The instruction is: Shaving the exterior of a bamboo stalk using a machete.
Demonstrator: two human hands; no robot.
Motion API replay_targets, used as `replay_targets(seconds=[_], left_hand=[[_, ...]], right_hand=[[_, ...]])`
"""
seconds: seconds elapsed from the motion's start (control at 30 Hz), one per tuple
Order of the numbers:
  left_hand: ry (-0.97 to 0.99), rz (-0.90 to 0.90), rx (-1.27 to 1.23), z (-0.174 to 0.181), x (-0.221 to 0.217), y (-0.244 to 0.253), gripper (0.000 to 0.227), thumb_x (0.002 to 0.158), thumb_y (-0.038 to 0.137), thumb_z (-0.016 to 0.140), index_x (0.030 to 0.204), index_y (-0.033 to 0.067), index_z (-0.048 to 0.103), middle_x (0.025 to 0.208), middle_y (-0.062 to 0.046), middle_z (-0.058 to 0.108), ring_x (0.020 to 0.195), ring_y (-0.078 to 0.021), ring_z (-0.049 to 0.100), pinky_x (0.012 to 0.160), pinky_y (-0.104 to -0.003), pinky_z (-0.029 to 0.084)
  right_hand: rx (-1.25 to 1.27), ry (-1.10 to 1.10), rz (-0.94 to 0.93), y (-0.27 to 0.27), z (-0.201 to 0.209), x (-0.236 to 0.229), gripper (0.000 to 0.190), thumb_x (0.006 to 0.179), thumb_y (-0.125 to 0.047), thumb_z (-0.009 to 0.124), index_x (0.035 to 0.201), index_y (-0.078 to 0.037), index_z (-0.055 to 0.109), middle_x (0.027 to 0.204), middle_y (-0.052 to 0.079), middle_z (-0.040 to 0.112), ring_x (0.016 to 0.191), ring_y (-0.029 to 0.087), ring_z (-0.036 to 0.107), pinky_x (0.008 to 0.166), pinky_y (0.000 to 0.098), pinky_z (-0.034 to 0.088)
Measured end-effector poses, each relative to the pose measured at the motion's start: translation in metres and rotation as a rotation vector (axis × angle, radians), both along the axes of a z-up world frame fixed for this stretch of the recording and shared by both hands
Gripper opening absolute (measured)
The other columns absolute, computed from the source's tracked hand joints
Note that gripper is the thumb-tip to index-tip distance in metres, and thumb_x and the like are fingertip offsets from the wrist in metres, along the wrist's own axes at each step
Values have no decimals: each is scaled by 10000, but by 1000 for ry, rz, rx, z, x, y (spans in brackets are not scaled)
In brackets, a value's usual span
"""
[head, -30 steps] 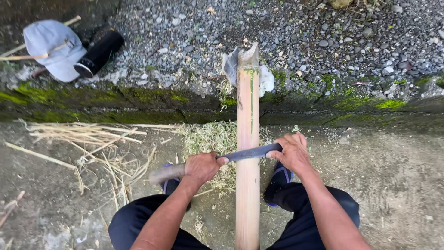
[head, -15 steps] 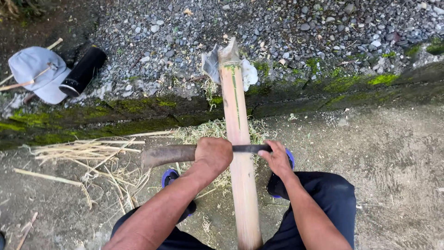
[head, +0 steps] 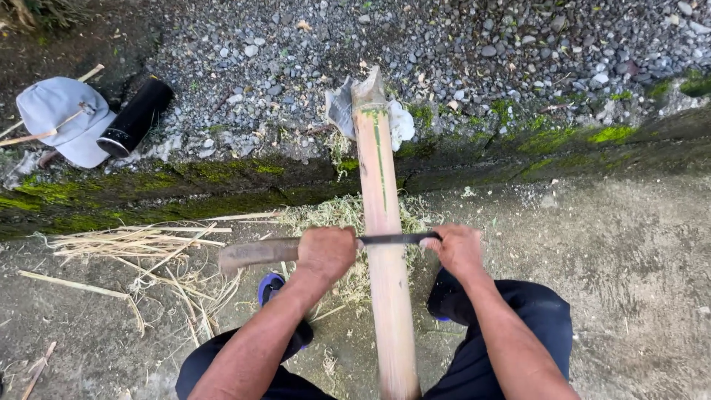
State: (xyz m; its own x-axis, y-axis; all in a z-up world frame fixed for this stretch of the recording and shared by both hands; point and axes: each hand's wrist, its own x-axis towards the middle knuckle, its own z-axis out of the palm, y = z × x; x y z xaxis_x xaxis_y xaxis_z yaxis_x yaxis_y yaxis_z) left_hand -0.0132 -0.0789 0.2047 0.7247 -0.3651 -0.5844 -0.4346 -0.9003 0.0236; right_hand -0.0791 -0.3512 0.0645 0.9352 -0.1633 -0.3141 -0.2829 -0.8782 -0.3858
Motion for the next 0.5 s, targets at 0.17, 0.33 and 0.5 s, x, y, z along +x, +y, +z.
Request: replay_targets(seconds=[0.17,0.33,0.5], left_hand=[[-44,93,-101,-44,8,29,455,1051,506,352,1185,157,611,646,28,495,504,-94,477,432,-324,435],[-127,135,-186,-58,47,26,542,1054,572,293,1130,168,646,570,54,465,450,-90,452,371,-322,380],[-213,241,-151,-28,130,5,599,1059,606,257,1098,140,632,539,45,480,422,-98,513,356,-329,457]], right_hand=[[-158,-458,171,-17,13,27,538,802,-589,645,1146,-186,739,1034,61,665,1095,291,562,1147,516,287],[-221,-503,219,-25,22,91,602,772,-609,625,1194,-190,717,1106,71,624,1195,292,526,1208,505,265],[-216,-589,175,-35,30,192,767,824,-625,613,1380,-96,603,1437,168,517,1454,343,352,1245,502,181]])
